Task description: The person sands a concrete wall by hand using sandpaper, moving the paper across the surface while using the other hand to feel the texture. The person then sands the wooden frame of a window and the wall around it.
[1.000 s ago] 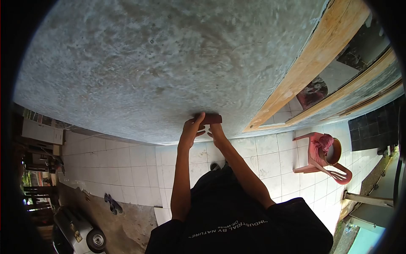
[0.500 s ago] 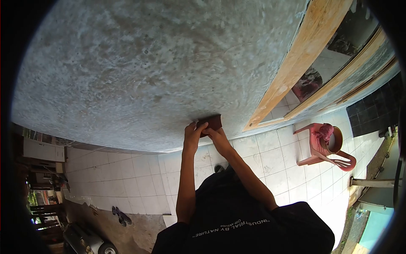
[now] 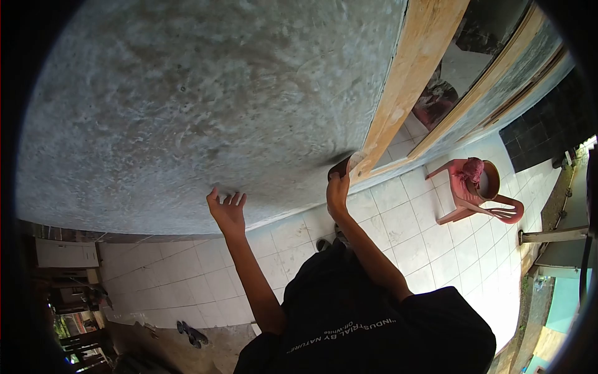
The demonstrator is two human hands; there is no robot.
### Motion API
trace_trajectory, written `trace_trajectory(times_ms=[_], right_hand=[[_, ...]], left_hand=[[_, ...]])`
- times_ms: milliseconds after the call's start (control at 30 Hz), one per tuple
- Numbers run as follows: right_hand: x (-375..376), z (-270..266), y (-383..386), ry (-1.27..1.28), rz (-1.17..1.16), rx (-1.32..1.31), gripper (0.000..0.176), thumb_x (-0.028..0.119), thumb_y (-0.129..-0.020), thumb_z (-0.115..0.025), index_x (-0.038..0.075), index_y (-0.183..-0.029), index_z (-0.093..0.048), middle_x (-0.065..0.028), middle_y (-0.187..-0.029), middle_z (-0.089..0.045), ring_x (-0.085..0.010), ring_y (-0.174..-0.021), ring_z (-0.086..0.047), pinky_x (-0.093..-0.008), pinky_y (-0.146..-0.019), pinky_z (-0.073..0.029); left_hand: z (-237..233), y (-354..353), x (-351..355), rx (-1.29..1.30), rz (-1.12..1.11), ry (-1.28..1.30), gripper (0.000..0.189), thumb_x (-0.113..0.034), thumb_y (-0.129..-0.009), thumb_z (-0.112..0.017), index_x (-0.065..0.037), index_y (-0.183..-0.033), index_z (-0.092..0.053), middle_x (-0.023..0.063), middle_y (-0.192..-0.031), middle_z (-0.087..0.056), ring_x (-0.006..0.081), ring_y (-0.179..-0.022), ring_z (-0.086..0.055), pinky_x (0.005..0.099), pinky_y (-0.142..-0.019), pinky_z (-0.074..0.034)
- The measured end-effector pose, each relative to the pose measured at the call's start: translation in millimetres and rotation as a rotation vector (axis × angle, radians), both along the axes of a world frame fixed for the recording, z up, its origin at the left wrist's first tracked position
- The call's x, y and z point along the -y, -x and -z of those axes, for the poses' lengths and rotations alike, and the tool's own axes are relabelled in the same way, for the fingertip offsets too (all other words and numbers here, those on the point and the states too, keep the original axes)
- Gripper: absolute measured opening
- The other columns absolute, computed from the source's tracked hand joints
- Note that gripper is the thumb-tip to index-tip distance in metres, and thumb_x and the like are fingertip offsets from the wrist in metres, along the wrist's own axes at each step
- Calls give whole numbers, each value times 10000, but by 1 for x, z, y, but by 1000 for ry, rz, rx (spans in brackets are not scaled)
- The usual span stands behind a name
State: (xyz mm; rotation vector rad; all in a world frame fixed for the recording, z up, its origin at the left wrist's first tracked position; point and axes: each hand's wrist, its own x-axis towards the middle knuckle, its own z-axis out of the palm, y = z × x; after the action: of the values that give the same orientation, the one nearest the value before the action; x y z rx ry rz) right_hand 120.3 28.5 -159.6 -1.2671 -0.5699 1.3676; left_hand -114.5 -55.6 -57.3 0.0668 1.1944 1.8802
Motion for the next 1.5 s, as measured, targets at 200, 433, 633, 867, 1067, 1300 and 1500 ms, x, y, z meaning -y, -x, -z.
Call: trace_trajectory(times_ms=[200, 433, 633, 867, 1067, 1300, 1500], right_hand=[[-3, -18, 41, -259, 22, 564, 692, -36, -915, -414, -109, -1481, -23, -369, -1530, -72, -467, -1441, -108, -449, -1179, -137], [-49, 11, 17, -16, 195, 297, 679, 31, -925, -411, -174, -1442, -22, -394, -1503, -144, -496, -1419, -152, -454, -1174, -135], [-38, 4, 30, -84, 186, 490, 657, 57, -919, -393, -149, -1461, -84, -408, -1474, -205, -477, -1401, -228, -448, -1159, -189], [-34, 9, 30, -181, 242, 654, 663, 89, -917, -407, -96, -1481, -111, -400, -1284, -472, -504, -1161, -503, -470, -985, -385], [-47, -10, 4, 72, 140, 346, 651, 99, -910, -400, -100, -1471, -137, -405, -1211, -514, -511, -1103, -535, -477, -959, -402], [-58, -12, -8, 182, 173, 301, 623, 111, -912, -389, -100, -1463, -191, -399, -1193, -524, -505, -1087, -547, -479, -954, -402], [-51, -42, -6, 117, 137, 437, 587, 77, -893, -364, -118, -1438, -268, -252, -1190, -553, -320, -1017, -558, -388, -882, -444]], left_hand=[[-12, -4, -3, 20, -24, -10, 1414, -740, -671, -709, -36, -1495, 199, 269, -1553, 165, 490, -1440, 35, 596, -1134, -175], [4, 18, -1, -30, 89, 49, 1444, -844, -599, -643, -83, -1509, 180, 254, -1554, 188, 491, -1437, 69, 612, -1130, -168], [14, 26, 1, -84, 150, 45, 1414, -865, -600, -613, -130, -1519, 171, 249, -1561, 171, 475, -1444, 60, 609, -1136, -140], [8, 18, -3, -119, 106, 104, 1263, -859, -697, -545, -106, -1543, 14, 200, -1578, 0, 367, -1444, -83, 521, -1129, -164], [-3, 14, 5, -247, 118, 176, 1439, -865, -590, -622, -20, -1519, 80, 263, -1568, 78, 419, -1463, -16, 536, -1160, -149], [10, 19, 1, -267, -112, 238, 1200, -735, -744, -645, 68, -1489, -155, 274, -1498, -195, 390, -1353, -309, 488, -1088, -339], [-7, 1, -10, -333, -113, 142, 1108, -685, -770, -668, 64, -1459, -231, 235, -1464, -240, 374, -1331, -315, 483, -1067, -378]])
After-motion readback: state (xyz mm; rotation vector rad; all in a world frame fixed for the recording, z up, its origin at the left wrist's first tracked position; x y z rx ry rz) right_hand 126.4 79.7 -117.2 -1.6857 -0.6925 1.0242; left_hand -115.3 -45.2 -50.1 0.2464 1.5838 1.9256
